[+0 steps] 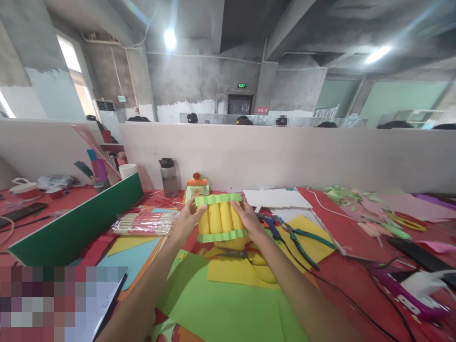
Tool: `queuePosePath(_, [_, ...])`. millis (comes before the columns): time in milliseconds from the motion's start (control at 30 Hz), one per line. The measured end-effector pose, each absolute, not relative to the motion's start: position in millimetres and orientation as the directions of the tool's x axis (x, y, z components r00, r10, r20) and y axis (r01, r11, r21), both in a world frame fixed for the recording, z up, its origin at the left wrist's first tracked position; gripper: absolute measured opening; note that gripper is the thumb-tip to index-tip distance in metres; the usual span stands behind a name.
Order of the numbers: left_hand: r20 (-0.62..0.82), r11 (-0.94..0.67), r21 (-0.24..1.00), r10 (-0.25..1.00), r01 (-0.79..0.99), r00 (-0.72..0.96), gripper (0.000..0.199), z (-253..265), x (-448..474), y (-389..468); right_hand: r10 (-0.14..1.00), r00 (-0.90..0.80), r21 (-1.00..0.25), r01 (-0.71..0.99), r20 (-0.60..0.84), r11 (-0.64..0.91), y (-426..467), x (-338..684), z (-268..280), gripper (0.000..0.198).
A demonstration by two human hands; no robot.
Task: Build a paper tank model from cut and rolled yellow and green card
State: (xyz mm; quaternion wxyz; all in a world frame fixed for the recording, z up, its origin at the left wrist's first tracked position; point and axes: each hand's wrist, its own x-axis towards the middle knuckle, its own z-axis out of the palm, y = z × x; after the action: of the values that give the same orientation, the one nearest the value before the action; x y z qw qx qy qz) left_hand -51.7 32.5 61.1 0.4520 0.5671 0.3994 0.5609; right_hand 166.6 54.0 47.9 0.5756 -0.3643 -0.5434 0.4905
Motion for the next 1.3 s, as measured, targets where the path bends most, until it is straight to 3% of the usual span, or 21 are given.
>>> queuePosePath(300, [0.269,-0.259,0.963,0.930,-0.071,0.251,0.057,66,-46,28,0.964,-0.021,-0.946,-0.198,0.266,0.257,54,171,51,0.041])
queuePosePath(1300, [0.239,-0.225,0.970,0.955,-0.096,0.178,0.055,54,-50,36,0.963,-0.080,-0.963,-0.098,0.258,0.250,57,165,42,0.040])
